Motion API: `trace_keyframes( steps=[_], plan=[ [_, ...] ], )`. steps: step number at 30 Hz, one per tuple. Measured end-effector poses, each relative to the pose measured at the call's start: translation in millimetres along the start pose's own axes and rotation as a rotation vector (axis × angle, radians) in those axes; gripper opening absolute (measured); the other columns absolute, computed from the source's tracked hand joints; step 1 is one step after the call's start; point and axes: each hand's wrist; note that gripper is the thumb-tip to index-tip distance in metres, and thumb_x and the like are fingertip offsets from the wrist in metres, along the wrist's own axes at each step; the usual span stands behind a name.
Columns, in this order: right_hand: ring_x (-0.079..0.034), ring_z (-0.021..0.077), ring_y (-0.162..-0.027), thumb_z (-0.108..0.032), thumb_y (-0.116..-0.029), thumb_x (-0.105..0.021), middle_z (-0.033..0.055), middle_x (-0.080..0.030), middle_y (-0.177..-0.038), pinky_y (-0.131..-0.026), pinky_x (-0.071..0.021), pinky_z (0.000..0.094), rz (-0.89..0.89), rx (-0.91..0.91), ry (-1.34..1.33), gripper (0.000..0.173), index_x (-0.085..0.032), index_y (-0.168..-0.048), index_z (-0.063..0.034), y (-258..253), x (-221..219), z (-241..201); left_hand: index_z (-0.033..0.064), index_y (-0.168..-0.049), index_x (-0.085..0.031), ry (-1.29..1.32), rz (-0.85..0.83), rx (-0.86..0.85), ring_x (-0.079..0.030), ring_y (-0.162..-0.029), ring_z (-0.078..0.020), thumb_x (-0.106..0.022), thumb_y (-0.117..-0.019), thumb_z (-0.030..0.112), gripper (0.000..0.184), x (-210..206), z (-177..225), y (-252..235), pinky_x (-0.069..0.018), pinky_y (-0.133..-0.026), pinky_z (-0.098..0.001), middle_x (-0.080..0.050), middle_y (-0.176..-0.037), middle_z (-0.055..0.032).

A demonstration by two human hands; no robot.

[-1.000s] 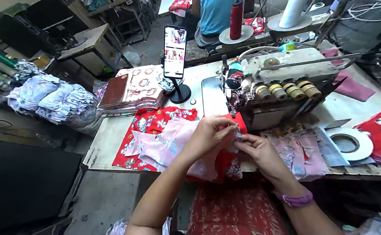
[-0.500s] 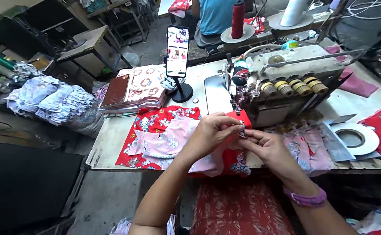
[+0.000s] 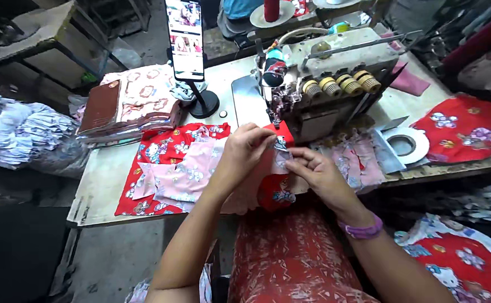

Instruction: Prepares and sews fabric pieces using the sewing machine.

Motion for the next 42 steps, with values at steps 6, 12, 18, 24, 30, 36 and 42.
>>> trace_keyframes(
  steps=[6,12,18,24,30,36,42],
  plan=[
    [-0.070,0.0055,-0.069,0.000,-0.0932,-0.070,0.0005,-0.070,-0.079,-0.070,-0.0605,0.0237,0.245,0.027,0.049,0.033,-0.050,-0.119,-0.0008,-28,-6,20,-0.0017,-0.102,-0.074,-0.136,0.097,-0.027,-0.064,-0.089,-0.0266,-0.070,-0.0936,0.007,0.012,-28,-30,-16,-0.0532,-0.081,-0.0378,-0.067,-0.094,-0.0152],
    [-0.065,0.0018,-0.075,-0.014,-0.0933,-0.071,0.0015,-0.069,-0.090,-0.070,-0.0547,0.0186,0.204,0.007,0.192,0.040,-0.058,-0.127,0.0027,-21,1,31,0.0060,-0.099,-0.081,-0.179,0.087,0.063,-0.061,-0.095,-0.0285,-0.074,-0.0910,0.013,0.013,-25,-25,-6,-0.0478,-0.086,-0.0439,-0.069,-0.100,-0.0123],
    [-0.064,0.0206,-0.100,-0.039,-0.0878,-0.077,0.0160,-0.065,-0.119,-0.086,-0.0539,0.0376,0.263,0.289,0.531,0.053,-0.069,-0.125,-0.0022,-46,7,12,-0.0015,-0.096,-0.072,-0.154,0.146,-0.032,-0.068,-0.094,-0.0281,-0.065,-0.0952,0.005,0.010,-32,-17,-9,-0.0533,-0.084,-0.0444,-0.071,-0.095,-0.0140],
    [-0.063,-0.0034,-0.087,-0.017,-0.0857,-0.076,-0.0019,-0.069,-0.097,-0.077,-0.0530,0.0114,0.110,0.291,0.207,0.014,-0.076,-0.091,-0.0044,-41,5,-3,-0.0029,-0.103,-0.070,-0.015,0.031,-0.032,-0.069,-0.085,-0.0207,-0.061,-0.0985,0.007,0.014,-19,5,1,-0.0546,-0.083,-0.0376,-0.071,-0.089,-0.0116],
    [-0.066,-0.0067,-0.077,-0.012,-0.0909,-0.072,-0.0073,-0.071,-0.086,-0.074,-0.0555,0.0109,0.060,0.271,0.123,0.008,-0.074,-0.095,-0.0052,-29,0,-6,0.0004,-0.104,-0.074,0.318,-0.184,0.325,-0.063,-0.084,0.0004,-0.061,-0.1018,0.015,0.019,4,14,-1,-0.0518,-0.081,-0.0185,-0.069,-0.093,-0.0021],
    [-0.064,-0.0089,-0.079,-0.017,-0.0968,-0.065,-0.0090,-0.072,-0.086,-0.075,-0.0524,0.0093,0.075,0.265,0.192,0.014,-0.075,-0.095,-0.0073,-26,1,-7,-0.0002,-0.098,-0.072,0.435,-0.155,0.367,-0.062,-0.078,0.0047,-0.066,-0.0977,0.008,0.010,7,18,-2,-0.0527,-0.076,-0.0147,-0.070,-0.088,0.0018],
    [-0.062,-0.0083,-0.069,-0.014,-0.0934,-0.069,-0.0140,-0.069,-0.080,-0.064,-0.0523,0.0114,-0.257,0.046,0.019,0.009,-0.069,-0.101,-0.0105,-15,4,-3,0.0004,-0.095,-0.074,0.390,-0.069,0.333,-0.061,-0.071,0.0028,-0.070,-0.0944,0.005,0.006,9,11,-7,-0.0522,-0.069,-0.0148,-0.070,-0.085,0.0011]
  ],
)
Point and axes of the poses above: each hand's wrist, its own y-axis away from the middle knuckle, its own x-axis out of the back of the hand, z = x × y
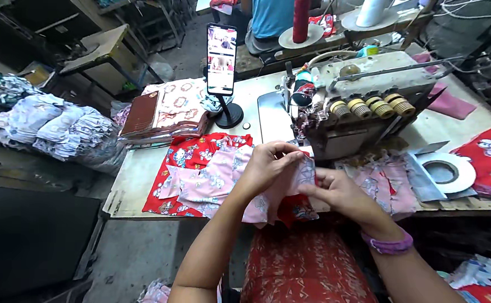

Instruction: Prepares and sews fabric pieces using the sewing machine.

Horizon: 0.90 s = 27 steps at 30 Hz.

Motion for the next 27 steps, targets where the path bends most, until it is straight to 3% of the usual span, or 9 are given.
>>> trace_keyframes(
  steps=[2,6,11,13,15,17,23,27],
  plan=[
    [-0.065,-0.0075,-0.073,-0.014,-0.0939,-0.069,-0.0142,-0.071,-0.081,-0.069,-0.0553,0.0128,-0.048,-0.028,-0.027,0.004,-0.071,-0.097,-0.0117,0,-1,-1,-0.0002,-0.096,-0.075,-0.025,-0.001,0.002,-0.060,-0.069,0.0032,-0.069,-0.0954,0.005,0.008,2,-2,-3,-0.0517,-0.067,-0.0142,-0.071,-0.084,0.0008],
    [-0.069,-0.0025,-0.082,-0.008,-0.0971,-0.063,-0.0073,-0.075,-0.090,-0.080,-0.0579,0.0167,0.146,0.036,-0.046,0.016,-0.070,-0.111,-0.0026,-7,3,-5,-0.0005,-0.095,-0.075,0.004,-0.019,0.048,-0.063,-0.070,0.0029,-0.069,-0.0958,0.004,0.008,-1,-7,-5,-0.0528,-0.069,-0.0156,-0.071,-0.081,0.0001],
    [-0.070,-0.0005,-0.079,-0.004,-0.0949,-0.065,-0.0051,-0.075,-0.087,-0.078,-0.0585,0.0174,0.238,0.043,-0.054,0.015,-0.068,-0.109,-0.0034,-12,-1,-1,-0.0012,-0.096,-0.075,0.030,-0.015,0.064,-0.063,-0.072,0.0020,-0.069,-0.0952,0.003,0.007,-3,-4,-5,-0.0536,-0.070,-0.0162,-0.071,-0.084,-0.0007],
    [-0.069,0.0007,-0.076,-0.007,-0.1024,-0.054,-0.0059,-0.072,-0.083,-0.076,-0.0592,0.0203,0.256,0.021,-0.139,0.015,-0.069,-0.104,-0.0050,-11,-4,2,-0.0007,-0.096,-0.075,0.036,-0.013,0.064,-0.063,-0.071,0.0017,-0.069,-0.0958,0.004,0.008,-1,-4,-4,-0.0532,-0.069,-0.0169,-0.071,-0.083,-0.0004],
    [-0.067,0.0003,-0.073,-0.013,-0.1089,-0.035,-0.0075,-0.071,-0.079,-0.073,-0.0578,0.0199,0.268,-0.065,-0.259,0.034,-0.067,-0.101,-0.0080,-10,-4,-4,0.0004,-0.096,-0.075,0.010,-0.016,0.062,-0.062,-0.070,0.0022,-0.067,-0.0972,0.007,0.010,1,-2,-4,-0.0520,-0.067,-0.0163,-0.071,-0.082,0.0005],
    [-0.069,0.0031,-0.076,-0.019,-0.1111,-0.026,-0.0042,-0.072,-0.082,-0.076,-0.0584,0.0223,0.272,-0.125,-0.301,0.044,-0.067,-0.105,-0.0049,-8,-1,-6,0.0006,-0.097,-0.075,-0.011,-0.015,0.056,-0.062,-0.069,0.0033,-0.066,-0.0981,0.008,0.011,2,-2,-4,-0.0518,-0.066,-0.0153,-0.071,-0.081,0.0012],
    [-0.070,0.0054,-0.078,-0.025,-0.1126,-0.031,-0.0011,-0.072,-0.085,-0.079,-0.0586,0.0258,0.282,-0.160,-0.219,0.042,-0.067,-0.111,-0.0029,-9,1,2,0.0010,-0.094,-0.075,0.023,0.063,0.115,-0.063,-0.072,0.0053,-0.068,-0.0960,0.005,0.008,-1,-11,-15,-0.0526,-0.071,-0.0146,-0.071,-0.080,0.0034],
    [-0.062,-0.0010,-0.069,-0.020,-0.1088,-0.048,-0.0054,-0.067,-0.079,-0.067,-0.0537,0.0176,0.325,-0.102,-0.110,0.026,-0.069,-0.104,-0.0056,-9,-1,12,0.0016,-0.094,-0.075,-0.010,0.088,0.103,-0.062,-0.072,0.0063,-0.069,-0.0958,0.007,0.008,-2,-13,-16,-0.0518,-0.071,-0.0136,-0.071,-0.080,0.0038]
  ],
)
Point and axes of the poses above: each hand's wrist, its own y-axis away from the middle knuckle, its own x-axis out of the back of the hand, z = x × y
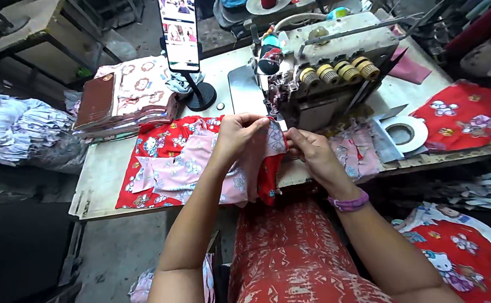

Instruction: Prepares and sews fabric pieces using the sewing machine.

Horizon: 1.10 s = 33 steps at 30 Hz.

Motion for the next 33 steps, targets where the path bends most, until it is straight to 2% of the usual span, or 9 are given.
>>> trace_keyframes(
  steps=[3,8,14,18,24,26,29,31,33],
  plan=[
    [-0.064,-0.0018,-0.067,-0.005,-0.0952,-0.069,-0.0043,-0.070,-0.076,-0.067,-0.0541,0.0167,0.023,0.025,0.081,0.009,-0.069,-0.104,-0.0030,4,0,0,0.0021,-0.093,-0.075,-0.010,0.003,0.011,-0.062,-0.072,0.0067,-0.070,-0.0953,0.007,0.007,0,1,-1,-0.0514,-0.071,-0.0131,-0.071,-0.080,0.0044],
    [-0.068,-0.0003,-0.074,0.003,-0.0898,-0.069,-0.0027,-0.073,-0.084,-0.073,-0.0578,0.0172,-0.078,0.072,0.102,0.021,-0.069,-0.110,-0.0010,11,8,-3,0.0011,-0.096,-0.075,0.019,-0.066,-0.062,-0.063,-0.075,0.0069,-0.067,-0.0958,0.003,0.008,0,10,6,-0.0524,-0.072,-0.0120,-0.072,-0.087,0.0029],
    [-0.067,-0.0030,-0.078,-0.008,-0.0943,-0.071,-0.0053,-0.074,-0.092,-0.072,-0.0566,0.0153,-0.060,0.145,0.123,0.022,-0.069,-0.116,-0.0046,-1,4,-18,0.0021,-0.095,-0.075,0.019,-0.118,-0.064,-0.066,-0.076,0.0045,-0.070,-0.0941,0.004,0.006,-4,13,5,-0.0550,-0.075,-0.0149,-0.073,-0.085,0.0022],
    [-0.064,-0.0036,-0.070,-0.009,-0.0969,-0.068,-0.0063,-0.072,-0.083,-0.066,-0.0543,0.0141,0.001,0.212,0.122,0.011,-0.072,-0.107,-0.0054,-7,-1,-19,0.0025,-0.093,-0.075,0.005,-0.105,-0.053,-0.065,-0.073,0.0050,-0.072,-0.0929,0.005,0.004,-1,12,1,-0.0539,-0.071,-0.0136,-0.072,-0.081,0.0028],
    [-0.064,-0.0023,-0.069,-0.010,-0.0996,-0.065,-0.0067,-0.070,-0.081,-0.066,-0.0543,0.0150,-0.008,0.209,0.067,0.009,-0.070,-0.107,-0.0072,-8,-2,-17,0.0013,-0.094,-0.075,-0.018,-0.094,-0.122,-0.065,-0.073,0.0045,-0.070,-0.0945,0.007,0.007,-2,9,2,-0.0544,-0.072,-0.0134,-0.073,-0.083,0.0008],
    [-0.063,-0.0029,-0.065,-0.010,-0.1009,-0.062,-0.0066,-0.070,-0.079,-0.063,-0.0534,0.0148,-0.012,0.229,0.077,0.014,-0.062,-0.115,-0.0099,-9,-2,-12,0.0022,-0.097,-0.076,-0.182,-0.042,-0.216,-0.064,-0.077,0.0003,-0.068,-0.0962,0.009,0.011,-7,7,2,-0.0526,-0.074,-0.0154,-0.070,-0.085,-0.0021],
    [-0.057,-0.0014,-0.060,-0.011,-0.1020,-0.060,-0.0035,-0.068,-0.077,-0.061,-0.0501,0.0174,-0.083,0.224,0.228,0.049,-0.049,-0.150,-0.0092,-5,0,0,0.0002,-0.098,-0.076,-0.444,0.024,-0.342,-0.067,-0.082,-0.0201,-0.066,-0.0963,0.009,0.014,-17,-10,-5,-0.0540,-0.079,-0.0338,-0.069,-0.086,-0.0121],
    [-0.046,-0.0018,-0.053,-0.010,-0.1003,-0.061,-0.0053,-0.058,-0.064,-0.054,-0.0423,0.0162,-0.105,0.161,0.305,0.054,-0.047,-0.152,-0.0064,-2,0,3,-0.0004,-0.096,-0.076,-0.502,0.027,-0.359,-0.066,-0.081,-0.0252,-0.067,-0.0949,0.008,0.012,-19,-17,-6,-0.0537,-0.076,-0.0384,-0.067,-0.085,-0.0137],
    [-0.047,-0.0037,-0.052,-0.009,-0.0993,-0.062,-0.0066,-0.059,-0.062,-0.054,-0.0422,0.0136,-0.130,0.078,0.295,0.060,-0.041,-0.155,-0.0049,-4,2,0,-0.0001,-0.102,-0.072,-0.507,0.000,-0.333,-0.063,-0.078,-0.0231,-0.066,-0.0952,0.005,0.010,-15,-14,-4,-0.0532,-0.072,-0.0369,-0.065,-0.088,-0.0128]
  ],
)
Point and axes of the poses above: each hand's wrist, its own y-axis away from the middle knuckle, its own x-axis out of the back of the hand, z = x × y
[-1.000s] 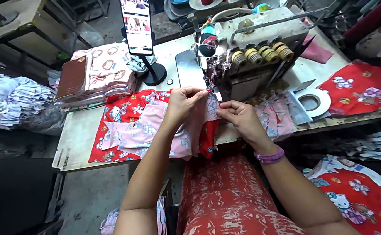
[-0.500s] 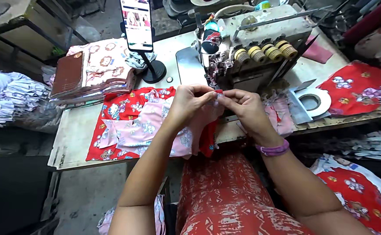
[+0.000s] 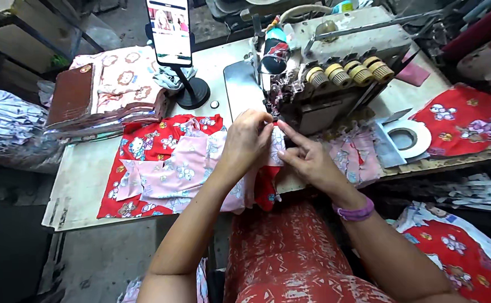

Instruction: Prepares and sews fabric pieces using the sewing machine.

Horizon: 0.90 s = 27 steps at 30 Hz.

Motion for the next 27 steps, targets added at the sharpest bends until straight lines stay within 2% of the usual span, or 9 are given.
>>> trace_keyframes(
  steps=[2,5,9,11,14,17,20,23,27],
  plan=[
    [-0.052,-0.0035,-0.055,-0.009,-0.0988,-0.062,-0.0058,-0.062,-0.065,-0.057,-0.0461,0.0131,-0.016,-0.060,-0.059,0.067,-0.034,-0.159,-0.0059,-2,0,-4,-0.0009,-0.110,-0.068,0.019,-0.016,0.043,-0.063,-0.076,-0.0222,-0.064,-0.0945,0.002,0.017,3,-1,-1,-0.0538,-0.070,-0.0371,-0.065,-0.089,-0.0130],
    [-0.065,0.0021,-0.063,-0.006,-0.0980,-0.063,-0.0013,-0.068,-0.072,-0.066,-0.0562,0.0183,0.038,-0.101,-0.172,0.071,-0.030,-0.160,-0.0074,-11,-2,-7,-0.0022,-0.115,-0.065,0.034,-0.008,0.097,-0.064,-0.079,-0.0225,-0.063,-0.0960,0.003,0.020,1,-4,-9,-0.0543,-0.073,-0.0378,-0.066,-0.089,-0.0130],
    [-0.066,0.0033,-0.062,-0.006,-0.0979,-0.066,0.0007,-0.071,-0.080,-0.062,-0.0577,0.0203,0.154,-0.102,-0.225,0.066,-0.035,-0.156,-0.0125,-14,0,-3,-0.0048,-0.122,-0.055,0.074,0.053,0.128,-0.066,-0.079,-0.0210,-0.063,-0.0964,0.004,0.028,-12,-7,-23,-0.0542,-0.074,-0.0360,-0.067,-0.090,-0.0122],
    [-0.067,0.0043,-0.064,-0.009,-0.1007,-0.063,0.0026,-0.071,-0.086,-0.062,-0.0584,0.0215,0.168,-0.084,-0.226,0.060,-0.037,-0.155,-0.0144,-10,1,-2,-0.0054,-0.123,-0.054,0.096,0.075,0.156,-0.067,-0.080,-0.0216,-0.064,-0.0958,0.004,0.031,-15,-6,-26,-0.0544,-0.076,-0.0370,-0.068,-0.091,-0.0129],
    [-0.067,0.0066,-0.076,-0.019,-0.1108,-0.043,0.0064,-0.067,-0.104,-0.071,-0.0591,0.0250,0.111,-0.088,-0.247,0.049,-0.031,-0.159,-0.0183,2,2,1,-0.0052,-0.114,-0.063,0.066,0.167,0.104,-0.070,-0.092,-0.0251,-0.071,-0.0927,0.009,0.027,-14,-7,-15,-0.0549,-0.086,-0.0396,-0.072,-0.098,-0.0149],
    [-0.070,0.0092,-0.089,-0.025,-0.1130,-0.030,0.0081,-0.067,-0.116,-0.084,-0.0582,0.0288,0.054,-0.121,-0.300,0.046,-0.030,-0.159,-0.0212,15,4,6,-0.0004,-0.098,-0.074,-0.041,0.255,-0.224,-0.064,-0.105,-0.0336,-0.070,-0.0942,0.008,0.011,-10,-8,20,-0.0491,-0.094,-0.0452,-0.070,-0.104,-0.0188],
    [-0.071,0.0095,-0.091,-0.023,-0.1124,-0.028,0.0074,-0.069,-0.113,-0.088,-0.0574,0.0289,0.042,-0.119,-0.367,0.044,-0.035,-0.156,-0.0173,21,5,9,0.0049,-0.103,-0.077,-0.169,0.133,-0.378,-0.061,-0.105,-0.0332,-0.067,-0.0966,0.010,0.013,-8,-3,44,-0.0450,-0.089,-0.0463,-0.068,-0.106,-0.0164],
    [-0.072,0.0108,-0.094,-0.019,-0.1122,-0.028,0.0077,-0.071,-0.111,-0.091,-0.0578,0.0298,0.035,-0.089,-0.395,0.044,-0.035,-0.155,-0.0128,18,2,9,0.0070,-0.098,-0.078,-0.211,0.098,-0.371,-0.063,-0.098,-0.0306,-0.067,-0.0959,0.009,0.012,-16,-8,42,-0.0451,-0.083,-0.0443,-0.069,-0.100,-0.0138],
    [-0.073,0.0129,-0.094,-0.017,-0.1115,-0.030,0.0083,-0.071,-0.107,-0.091,-0.0587,0.0316,0.049,-0.107,-0.438,0.043,-0.037,-0.154,-0.0116,14,1,12,0.0049,-0.094,-0.075,-0.193,0.100,-0.354,-0.062,-0.097,-0.0309,-0.064,-0.0957,0.006,0.011,-13,-8,39,-0.0455,-0.083,-0.0444,-0.068,-0.099,-0.0146]
  ],
)
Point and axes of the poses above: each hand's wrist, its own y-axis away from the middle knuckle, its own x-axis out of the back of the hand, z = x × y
